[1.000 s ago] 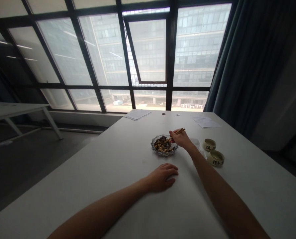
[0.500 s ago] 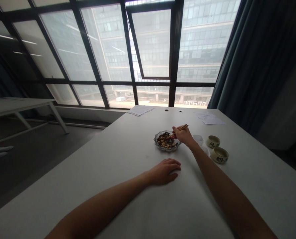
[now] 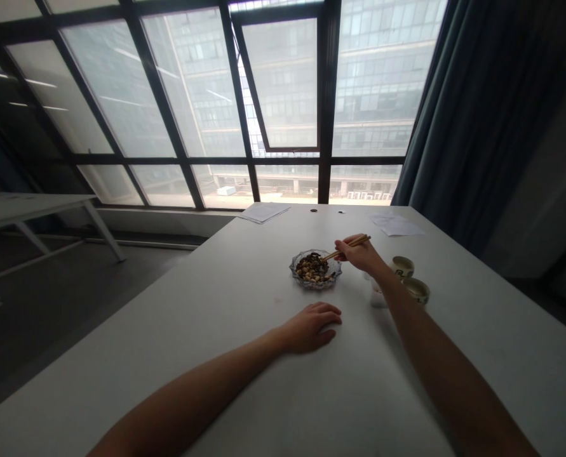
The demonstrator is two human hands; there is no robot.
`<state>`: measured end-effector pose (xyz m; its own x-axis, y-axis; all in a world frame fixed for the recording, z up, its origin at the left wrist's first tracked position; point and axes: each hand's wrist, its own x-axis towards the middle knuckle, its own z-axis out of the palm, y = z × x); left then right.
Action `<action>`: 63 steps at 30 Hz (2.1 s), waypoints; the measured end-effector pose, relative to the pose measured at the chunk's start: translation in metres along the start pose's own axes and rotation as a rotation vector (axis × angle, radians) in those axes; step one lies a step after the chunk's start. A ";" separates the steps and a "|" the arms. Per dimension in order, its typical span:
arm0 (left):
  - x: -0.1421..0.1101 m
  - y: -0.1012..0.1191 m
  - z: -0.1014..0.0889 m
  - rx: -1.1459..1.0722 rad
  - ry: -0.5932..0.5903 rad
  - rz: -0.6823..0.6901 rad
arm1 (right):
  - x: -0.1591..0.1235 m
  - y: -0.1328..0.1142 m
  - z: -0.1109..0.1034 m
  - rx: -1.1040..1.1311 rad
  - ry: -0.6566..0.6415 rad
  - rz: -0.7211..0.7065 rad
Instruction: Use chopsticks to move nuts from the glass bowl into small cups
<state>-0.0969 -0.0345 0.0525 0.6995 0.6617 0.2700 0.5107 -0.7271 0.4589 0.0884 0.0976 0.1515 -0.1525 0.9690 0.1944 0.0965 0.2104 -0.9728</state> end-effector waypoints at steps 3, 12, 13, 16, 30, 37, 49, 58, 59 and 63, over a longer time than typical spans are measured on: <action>0.000 0.000 0.000 -0.006 -0.003 -0.005 | 0.005 0.011 0.010 -0.006 -0.063 0.001; 0.000 -0.001 0.002 -0.003 0.007 -0.003 | 0.018 0.046 0.025 -0.078 -0.084 -0.027; 0.000 -0.001 0.002 -0.001 0.007 -0.002 | 0.019 0.048 0.026 -0.073 -0.075 -0.022; 0.000 -0.001 0.002 -0.001 0.002 -0.001 | 0.019 0.048 0.028 -0.066 -0.056 -0.012; -0.001 0.000 -0.001 0.007 -0.002 0.012 | -0.006 -0.033 -0.034 -0.007 0.105 0.004; 0.000 0.000 -0.001 0.010 -0.017 0.001 | -0.005 -0.028 -0.107 -0.157 0.331 -0.013; 0.001 -0.001 -0.002 0.031 -0.015 0.014 | 0.004 -0.020 -0.114 -0.238 0.334 0.043; 0.003 0.018 0.004 0.226 -0.157 0.031 | 0.000 -0.033 -0.117 -0.133 0.385 0.012; 0.008 0.023 0.009 0.259 -0.166 -0.012 | -0.001 -0.035 -0.118 -0.132 0.392 0.007; 0.047 0.036 0.028 0.224 -0.212 -0.211 | -0.006 -0.043 -0.117 -0.139 0.401 -0.015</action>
<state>-0.0313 -0.0345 0.0580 0.6434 0.7656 -0.0025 0.7348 -0.6166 0.2828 0.2002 0.0980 0.2073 0.2371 0.9335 0.2690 0.2335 0.2140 -0.9485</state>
